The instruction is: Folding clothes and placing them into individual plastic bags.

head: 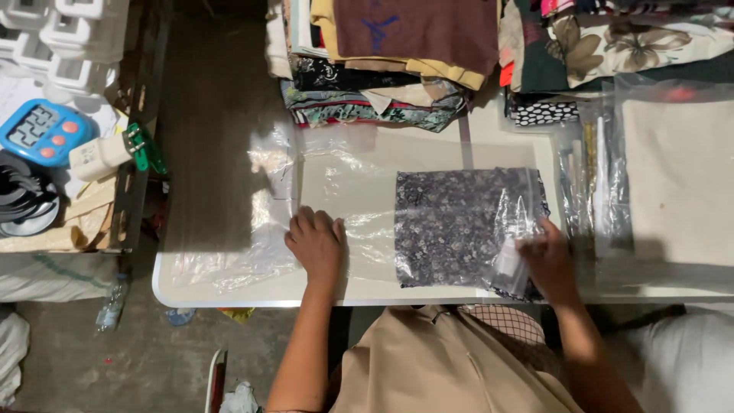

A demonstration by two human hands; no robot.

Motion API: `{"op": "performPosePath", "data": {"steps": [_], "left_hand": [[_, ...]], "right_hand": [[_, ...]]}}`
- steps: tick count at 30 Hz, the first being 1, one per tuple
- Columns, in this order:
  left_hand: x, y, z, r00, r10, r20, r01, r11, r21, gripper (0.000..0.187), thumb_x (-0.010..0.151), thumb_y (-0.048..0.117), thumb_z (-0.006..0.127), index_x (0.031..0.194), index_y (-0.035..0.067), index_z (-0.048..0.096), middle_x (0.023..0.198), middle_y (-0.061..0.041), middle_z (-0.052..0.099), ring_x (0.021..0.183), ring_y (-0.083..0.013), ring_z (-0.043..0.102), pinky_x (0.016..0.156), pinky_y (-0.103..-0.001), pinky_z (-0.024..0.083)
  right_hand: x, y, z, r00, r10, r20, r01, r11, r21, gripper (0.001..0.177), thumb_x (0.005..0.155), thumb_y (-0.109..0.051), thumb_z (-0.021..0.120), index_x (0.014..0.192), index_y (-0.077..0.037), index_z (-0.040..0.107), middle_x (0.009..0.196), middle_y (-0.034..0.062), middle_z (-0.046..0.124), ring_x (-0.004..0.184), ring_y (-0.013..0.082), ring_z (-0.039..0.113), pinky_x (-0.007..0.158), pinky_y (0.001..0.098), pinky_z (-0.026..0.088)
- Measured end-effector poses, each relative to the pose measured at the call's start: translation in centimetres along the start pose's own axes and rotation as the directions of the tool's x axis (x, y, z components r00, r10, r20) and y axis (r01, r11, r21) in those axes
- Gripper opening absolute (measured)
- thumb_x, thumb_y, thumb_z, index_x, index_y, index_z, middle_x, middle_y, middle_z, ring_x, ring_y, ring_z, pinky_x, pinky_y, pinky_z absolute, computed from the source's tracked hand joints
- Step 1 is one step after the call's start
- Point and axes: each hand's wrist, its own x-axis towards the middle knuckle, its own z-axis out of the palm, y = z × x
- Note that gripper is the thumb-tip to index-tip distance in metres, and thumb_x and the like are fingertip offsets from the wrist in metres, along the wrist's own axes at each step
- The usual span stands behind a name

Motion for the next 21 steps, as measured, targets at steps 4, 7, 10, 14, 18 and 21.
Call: {"op": "performPosePath", "data": {"steps": [4,7,10,14,18,21], "left_hand": [[-0.1,1.4,-0.4,0.999,-0.040,-0.031,0.037,0.995,-0.088,0.026,0.089,0.025,0.071,0.103,0.004,0.064,0.116,-0.019,0.062,0.106,-0.0400,0.056,0.083,-0.052,0.044],[-0.9,0.0,3.2,0.997,-0.029,-0.072,0.031,0.999,0.031,0.010,0.097,0.015,0.066,0.096,0.006,0.062,0.102,-0.015,0.065,0.095,-0.0373,0.060,0.078,-0.047,0.046],[-0.7,-1.2,4.9,0.998,-0.060,-0.014,0.061,0.991,0.117,0.002,0.098,0.008,0.060,0.099,0.007,0.059,0.098,-0.015,0.065,0.093,-0.0362,0.063,0.081,-0.047,0.050],[1.1,-1.0,3.1,0.952,-0.248,0.180,0.256,0.967,-0.021,0.007,0.105,0.014,0.057,0.107,0.008,0.059,0.098,-0.015,0.068,0.089,-0.0385,0.065,0.072,-0.052,0.052],[2.6,-3.4,0.8,0.997,-0.072,-0.026,0.074,0.994,0.082,0.015,0.106,0.018,0.058,0.118,0.008,0.059,0.102,-0.015,0.069,0.088,-0.0348,0.067,0.065,-0.049,0.054],[4.5,-4.9,-3.0,0.988,-0.143,-0.050,0.150,0.967,0.204,0.021,0.104,0.017,0.058,0.125,0.012,0.060,0.103,-0.013,0.068,0.091,-0.0332,0.068,0.063,-0.046,0.055]], "right_hand": [[-2.8,-4.1,0.2,0.999,0.037,0.037,-0.024,0.955,-0.296,0.085,0.083,-0.021,0.079,0.155,-0.003,0.038,0.082,0.0130,0.061,0.071,0.0213,0.058,0.065,0.0337,0.050],[-3.7,-3.0,0.2,0.928,0.322,0.190,-0.311,0.947,-0.084,0.098,0.083,-0.015,0.072,0.166,-0.014,0.021,0.081,0.0120,0.064,0.068,0.0213,0.058,0.062,0.0359,0.052],[-3.5,-1.5,-0.1,0.957,0.251,0.143,-0.269,0.955,0.127,0.093,0.080,-0.010,0.069,0.162,-0.012,0.025,0.089,0.0069,0.065,0.075,0.0152,0.062,0.064,0.0332,0.054],[-3.0,-0.3,-0.3,0.970,0.226,0.094,-0.245,0.914,0.322,0.082,0.082,-0.004,0.069,0.156,-0.005,0.035,0.096,0.0060,0.066,0.078,0.0135,0.063,0.066,0.0318,0.055],[-2.1,-1.8,0.5,0.897,0.331,0.292,-0.400,0.890,0.220,0.044,0.098,-0.008,0.062,0.141,0.000,0.054,0.091,0.0123,0.075,0.069,0.0184,0.067,0.062,0.0342,0.053],[-2.8,-5.6,4.0,0.880,0.328,0.343,-0.452,0.799,0.397,0.038,0.092,-0.004,0.063,0.129,-0.002,0.056,0.088,0.0129,0.074,0.062,0.0187,0.067,0.051,0.0347,0.053]]}}
